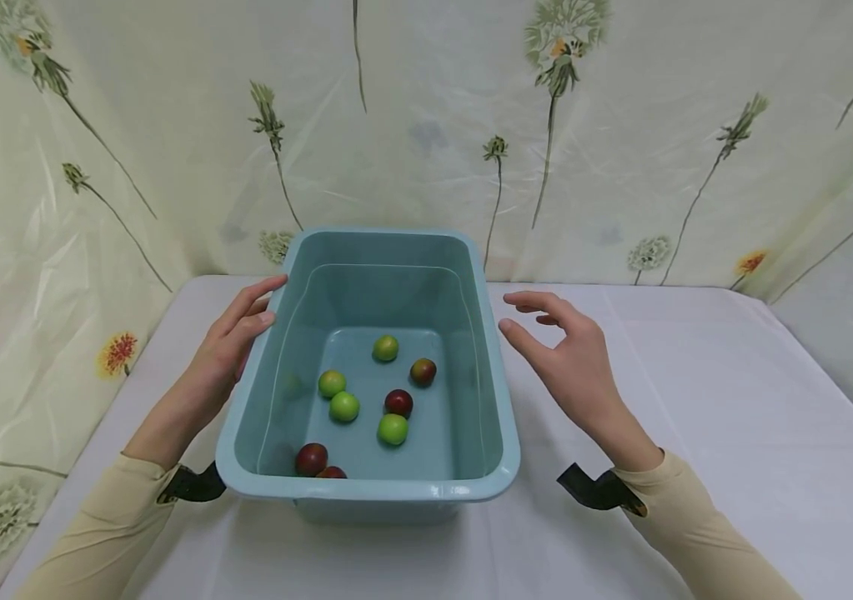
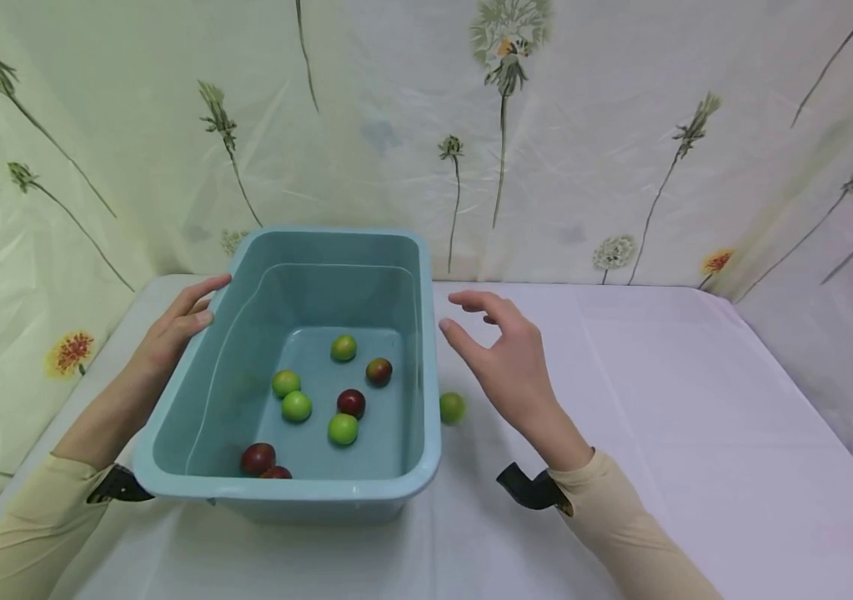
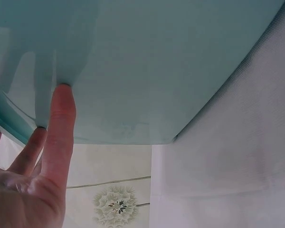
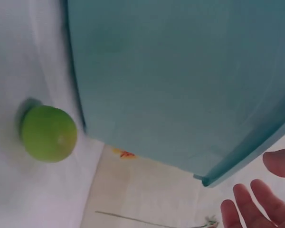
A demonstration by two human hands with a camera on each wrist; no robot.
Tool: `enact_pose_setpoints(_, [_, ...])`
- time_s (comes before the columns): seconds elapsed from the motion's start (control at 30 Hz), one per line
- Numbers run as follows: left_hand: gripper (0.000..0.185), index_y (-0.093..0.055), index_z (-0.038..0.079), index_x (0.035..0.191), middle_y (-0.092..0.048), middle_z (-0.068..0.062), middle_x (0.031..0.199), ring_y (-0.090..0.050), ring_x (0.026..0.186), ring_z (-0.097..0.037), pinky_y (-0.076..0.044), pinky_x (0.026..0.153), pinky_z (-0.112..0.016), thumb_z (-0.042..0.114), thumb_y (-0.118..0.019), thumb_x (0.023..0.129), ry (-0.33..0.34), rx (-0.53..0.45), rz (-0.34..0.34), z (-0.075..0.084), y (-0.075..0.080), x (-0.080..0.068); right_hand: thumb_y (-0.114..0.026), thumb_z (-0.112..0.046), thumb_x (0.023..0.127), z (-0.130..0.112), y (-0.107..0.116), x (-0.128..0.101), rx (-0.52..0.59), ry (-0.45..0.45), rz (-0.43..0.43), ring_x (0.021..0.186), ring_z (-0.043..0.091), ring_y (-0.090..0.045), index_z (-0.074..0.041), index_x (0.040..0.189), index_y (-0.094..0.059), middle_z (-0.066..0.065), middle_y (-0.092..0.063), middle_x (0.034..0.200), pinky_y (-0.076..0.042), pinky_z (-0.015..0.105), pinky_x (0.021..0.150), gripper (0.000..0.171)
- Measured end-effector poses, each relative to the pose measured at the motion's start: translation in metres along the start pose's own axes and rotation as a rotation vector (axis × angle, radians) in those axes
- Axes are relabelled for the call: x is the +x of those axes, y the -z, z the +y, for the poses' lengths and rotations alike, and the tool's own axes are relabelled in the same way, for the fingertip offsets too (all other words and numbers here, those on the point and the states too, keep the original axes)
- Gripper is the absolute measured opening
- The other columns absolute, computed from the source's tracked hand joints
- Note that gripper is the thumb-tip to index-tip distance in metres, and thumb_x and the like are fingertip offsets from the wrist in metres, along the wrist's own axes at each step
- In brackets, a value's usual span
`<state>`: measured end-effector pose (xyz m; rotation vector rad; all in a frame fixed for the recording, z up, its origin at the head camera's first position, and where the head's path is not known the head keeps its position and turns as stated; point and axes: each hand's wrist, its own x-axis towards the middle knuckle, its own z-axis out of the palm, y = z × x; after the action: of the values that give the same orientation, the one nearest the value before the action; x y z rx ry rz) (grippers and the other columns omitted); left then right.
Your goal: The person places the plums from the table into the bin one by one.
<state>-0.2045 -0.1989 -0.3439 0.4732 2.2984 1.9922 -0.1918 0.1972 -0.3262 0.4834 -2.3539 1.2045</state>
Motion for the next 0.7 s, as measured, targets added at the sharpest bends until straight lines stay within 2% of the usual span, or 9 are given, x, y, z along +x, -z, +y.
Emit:
enact_pose_setpoints(0.5, [0.049, -0.034, 0.032, 0.152, -0.037, -0.011, 0.148, -0.052, 0.116, -0.03, -0.055, 0.081, -0.035, 0.038, -0.04, 0.104, -0.005, 0.005, -0.003, 0.0, 0.001, 0.0, -0.069, -0.029, 0.093, 0.022, 0.006, -0.029, -0.07, -0.123, -0.105, 0.114, 0.024, -0.055, -0.016, 0.126, -0.064, 0.001, -0.063, 0.123, -0.039, 0.048, 0.092, 0.036])
enact_pose_setpoints(0.7, [0.049, -0.034, 0.032, 0.152, -0.037, -0.011, 0.147, -0.051, 0.117, -0.03, -0.055, 0.081, -0.035, 0.037, -0.04, 0.104, -0.006, -0.006, -0.005, 0.0, 0.0, -0.001, -0.07, -0.03, 0.092, 0.028, 0.006, -0.039, -0.069, -0.159, -0.136, 0.113, 0.021, -0.055, -0.017, 0.126, -0.064, -0.002, -0.064, 0.123, -0.041, 0.046, 0.091, 0.036])
